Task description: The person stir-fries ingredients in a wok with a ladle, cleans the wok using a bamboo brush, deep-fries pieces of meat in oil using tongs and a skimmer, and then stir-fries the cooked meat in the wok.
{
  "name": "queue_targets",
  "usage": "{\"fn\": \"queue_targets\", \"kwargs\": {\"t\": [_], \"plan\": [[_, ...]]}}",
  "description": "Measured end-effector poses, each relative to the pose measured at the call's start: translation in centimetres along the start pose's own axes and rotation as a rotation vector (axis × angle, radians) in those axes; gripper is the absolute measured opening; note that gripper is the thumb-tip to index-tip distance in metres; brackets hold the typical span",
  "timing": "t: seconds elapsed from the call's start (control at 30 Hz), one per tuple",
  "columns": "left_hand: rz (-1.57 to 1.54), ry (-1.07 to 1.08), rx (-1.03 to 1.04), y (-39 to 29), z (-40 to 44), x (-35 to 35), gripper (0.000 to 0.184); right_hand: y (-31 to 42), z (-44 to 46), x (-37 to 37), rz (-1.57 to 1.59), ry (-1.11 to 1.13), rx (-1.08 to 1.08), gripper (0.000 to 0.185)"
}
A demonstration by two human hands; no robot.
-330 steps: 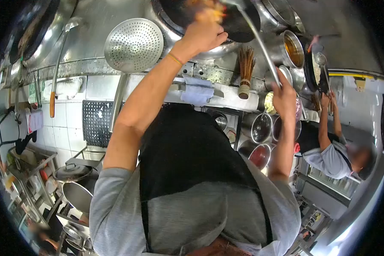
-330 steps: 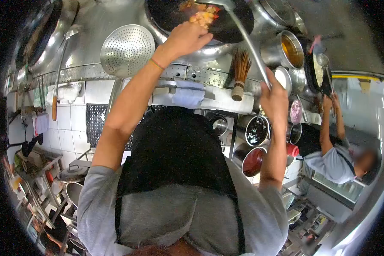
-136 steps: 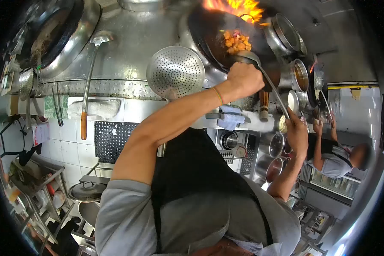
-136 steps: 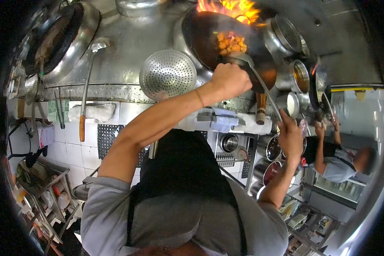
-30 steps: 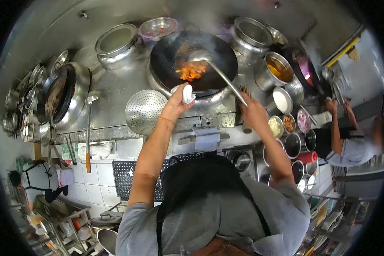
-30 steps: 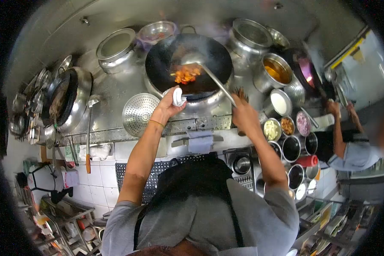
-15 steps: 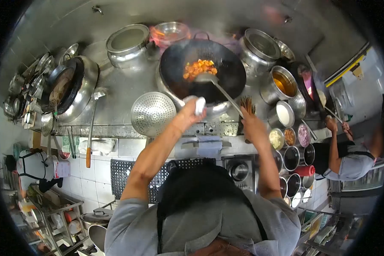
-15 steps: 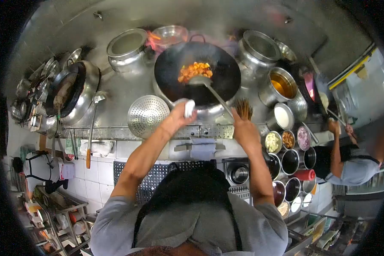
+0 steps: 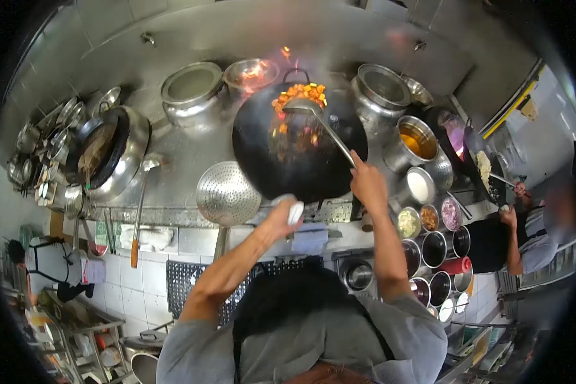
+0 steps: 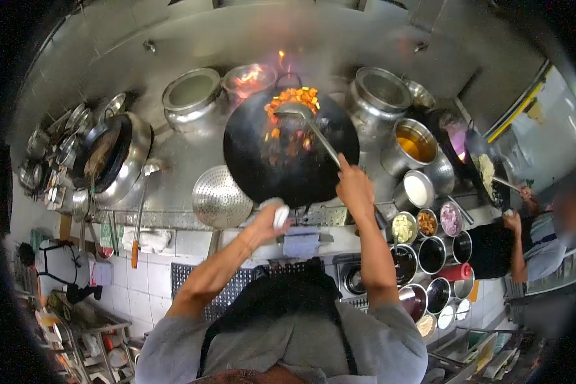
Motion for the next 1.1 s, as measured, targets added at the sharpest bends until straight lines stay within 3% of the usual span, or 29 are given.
{"fn": "queue_targets", "kwargs": {"t": [0.07, 0.1, 0.2, 0.23, 0.3, 0.37, 0.43, 0.6, 0.7, 0.8, 0.9, 1.03, 1.1], "plan": [[-0.045, 0.03, 0.035, -0.9, -1.0, 0.6, 0.019, -2.1, -1.8, -0.1, 0.289, -0.161, -0.071, 0.049], [-0.094, 0.029, 0.048, -1.6, 0.0, 0.4, 0.018, -2.9, -2.5, 1.0, 0.286, -0.147, -0.072, 0.049], [-0.253, -0.045, -0.018, -6.1, 2.5, 2.2, 0.019, -5.9, -3.3, 6.0, 0.739, -0.025, 0.123, 0.041], [-0.26, 0.064, -0.1, -6.3, 3.9, 2.6, 0.025, -5.5, -2.9, 6.2, 0.736, -0.028, 0.116, 0.041], [-0.259, 0.07, -0.137, -6.1, 5.4, 2.9, 0.024, -4.3, -2.2, 5.2, 0.735, -0.175, 0.031, 0.039], [-0.228, 0.038, -0.08, -7.5, 2.9, 4.8, 0.021, -4.0, -2.5, 3.0, 0.56, -0.281, -0.022, 0.042], [-0.212, -0.001, -0.034, -8.0, 2.2, 5.1, 0.018, -3.9, -3.5, 1.0, 0.276, -0.062, 0.045, 0.045], [-0.291, 0.062, -0.046, -7.3, 6.0, 4.1, 0.011, -1.1, -3.6, -1.4, -0.086, 0.12, -0.079, 0.045], [-0.319, -0.015, -0.092, -5.8, 5.4, 4.1, 0.016, 0.5, -1.2, 1.7, -0.138, 0.128, -0.133, 0.048], [-0.332, 0.189, -0.196, -3.8, -1.5, 6.9, 0.02, 1.7, -2.8, -1.7, -0.169, 0.208, -0.071, 0.046], [-0.293, 0.032, -0.193, -4.6, -5.8, 9.3, 0.02, 2.7, -4.0, -4.5, -0.192, 0.296, -0.027, 0.045], [-0.342, 0.112, -0.162, -5.4, 0.5, 7.8, 0.019, 3.0, 0.9, -0.6, -0.25, 0.232, -0.078, 0.044], [-0.427, 0.031, -0.014, -5.0, 3.4, 5.4, 0.017, 2.2, 3.6, 1.7, -0.169, 0.11, -0.058, 0.042]]}}
Point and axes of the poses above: each hand's wrist, its own z-axis towards the middle knuckle, its own x-axis out of the palm, y = z × x, the point moved 7 cm from there along z, towards the middle knuckle, and after that the axes turned 3 degrees about x, right-handed, at the moved point
